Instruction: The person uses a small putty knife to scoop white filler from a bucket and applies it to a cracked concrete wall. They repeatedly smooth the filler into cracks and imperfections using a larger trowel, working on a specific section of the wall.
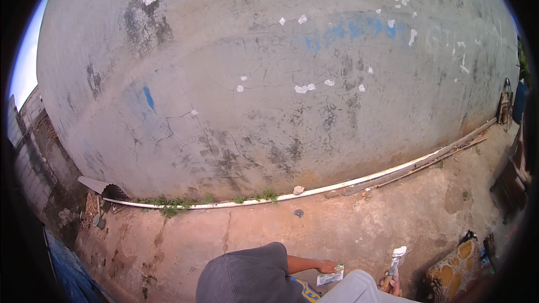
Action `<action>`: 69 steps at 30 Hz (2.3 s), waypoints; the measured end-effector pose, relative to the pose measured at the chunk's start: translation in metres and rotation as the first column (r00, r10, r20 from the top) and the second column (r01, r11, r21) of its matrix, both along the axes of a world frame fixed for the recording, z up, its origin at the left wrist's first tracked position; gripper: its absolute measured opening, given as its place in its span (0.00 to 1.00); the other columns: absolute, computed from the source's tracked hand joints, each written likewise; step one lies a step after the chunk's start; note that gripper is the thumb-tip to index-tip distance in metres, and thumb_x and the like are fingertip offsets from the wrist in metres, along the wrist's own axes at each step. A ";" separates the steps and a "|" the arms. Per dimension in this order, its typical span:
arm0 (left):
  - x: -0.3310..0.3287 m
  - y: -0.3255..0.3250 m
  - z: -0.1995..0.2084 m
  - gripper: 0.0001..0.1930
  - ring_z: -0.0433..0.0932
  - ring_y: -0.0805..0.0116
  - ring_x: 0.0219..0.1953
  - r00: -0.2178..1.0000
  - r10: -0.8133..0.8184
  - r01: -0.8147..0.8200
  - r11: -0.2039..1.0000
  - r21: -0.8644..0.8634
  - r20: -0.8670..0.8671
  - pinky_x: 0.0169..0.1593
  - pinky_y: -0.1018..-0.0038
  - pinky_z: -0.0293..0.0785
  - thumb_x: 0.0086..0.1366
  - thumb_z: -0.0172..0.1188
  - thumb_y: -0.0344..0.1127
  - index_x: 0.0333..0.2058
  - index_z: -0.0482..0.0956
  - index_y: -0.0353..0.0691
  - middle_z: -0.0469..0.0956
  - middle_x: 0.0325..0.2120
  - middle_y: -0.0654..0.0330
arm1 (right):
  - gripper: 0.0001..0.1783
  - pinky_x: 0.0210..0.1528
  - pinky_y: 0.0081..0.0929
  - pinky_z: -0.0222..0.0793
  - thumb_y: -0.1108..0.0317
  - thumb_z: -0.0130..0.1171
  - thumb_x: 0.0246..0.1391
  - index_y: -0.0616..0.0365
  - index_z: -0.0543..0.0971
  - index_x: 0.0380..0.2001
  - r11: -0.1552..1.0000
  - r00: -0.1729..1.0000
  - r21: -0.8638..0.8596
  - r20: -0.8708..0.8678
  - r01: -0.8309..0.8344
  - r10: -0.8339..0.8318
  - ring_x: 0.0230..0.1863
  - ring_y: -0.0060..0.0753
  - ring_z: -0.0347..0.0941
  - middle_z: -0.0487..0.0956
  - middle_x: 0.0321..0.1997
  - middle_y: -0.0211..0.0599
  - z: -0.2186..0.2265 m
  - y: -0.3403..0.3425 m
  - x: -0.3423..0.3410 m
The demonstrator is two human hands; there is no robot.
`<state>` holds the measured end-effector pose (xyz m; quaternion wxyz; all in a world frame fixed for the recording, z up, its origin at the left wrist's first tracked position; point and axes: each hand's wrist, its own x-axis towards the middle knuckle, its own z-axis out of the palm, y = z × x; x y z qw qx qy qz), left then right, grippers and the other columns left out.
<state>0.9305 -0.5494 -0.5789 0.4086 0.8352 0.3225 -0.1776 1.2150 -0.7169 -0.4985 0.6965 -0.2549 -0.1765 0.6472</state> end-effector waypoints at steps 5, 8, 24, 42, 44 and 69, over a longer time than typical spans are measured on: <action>-0.202 0.088 -0.061 0.27 0.72 0.43 0.49 0.954 0.298 -0.298 0.951 0.077 0.018 0.53 0.56 0.65 0.60 0.45 0.44 0.54 0.58 0.31 0.72 0.44 0.36 | 0.31 0.30 0.30 0.74 0.70 0.47 0.52 0.53 0.57 0.61 0.992 0.989 0.095 -0.113 -0.087 0.097 0.35 0.31 0.69 0.67 0.47 0.37 0.098 0.155 -0.143; -0.318 0.118 -0.012 0.27 0.72 0.45 0.49 0.746 0.664 -0.661 0.748 0.063 -0.056 0.53 0.57 0.66 0.59 0.44 0.41 0.55 0.59 0.34 0.72 0.45 0.37 | 0.34 0.31 0.27 0.72 0.71 0.48 0.51 0.51 0.55 0.63 0.946 0.967 0.251 -0.093 -0.206 0.236 0.38 0.30 0.68 0.67 0.46 0.37 0.162 0.250 -0.249; -0.714 0.312 0.303 0.18 0.71 0.36 0.36 0.095 0.528 -0.911 -0.296 0.288 0.844 0.38 0.51 0.63 0.68 0.38 0.45 0.40 0.67 0.33 0.74 0.28 0.38 | 0.36 0.41 0.22 0.67 0.67 0.49 0.53 0.60 0.53 0.65 0.480 0.844 0.701 0.498 -0.527 0.200 0.42 0.26 0.65 0.64 0.51 0.37 0.530 0.609 -0.659; -0.878 0.561 0.610 0.18 0.61 0.49 0.56 0.342 -0.563 -0.927 -0.331 0.174 0.752 0.60 0.59 0.52 0.65 0.36 0.36 0.36 0.71 0.27 0.69 0.43 0.51 | 0.21 0.43 0.36 0.69 0.75 0.46 0.47 0.58 0.76 0.47 -0.318 0.231 0.947 -0.299 -0.048 -0.926 0.42 0.46 0.73 0.77 0.39 0.50 0.948 0.799 -0.941; -0.890 0.567 0.603 0.19 0.63 0.49 0.55 0.428 -0.584 -0.896 -0.377 0.236 0.690 0.61 0.57 0.52 0.65 0.36 0.38 0.36 0.72 0.28 0.70 0.42 0.51 | 0.22 0.44 0.37 0.69 0.76 0.45 0.45 0.59 0.77 0.45 -0.517 0.079 0.852 -0.511 -0.087 -0.856 0.43 0.50 0.72 0.76 0.40 0.52 0.990 0.798 -0.958; -0.895 0.558 0.591 0.16 0.67 0.50 0.51 0.387 -0.560 -0.920 -0.291 0.263 0.733 0.61 0.51 0.52 0.62 0.39 0.38 0.32 0.72 0.32 0.73 0.38 0.53 | 0.22 0.49 0.42 0.68 0.73 0.52 0.40 0.48 0.79 0.43 -0.323 -0.510 0.927 -0.375 -0.191 -0.774 0.48 0.52 0.71 0.76 0.41 0.52 1.061 0.799 -1.017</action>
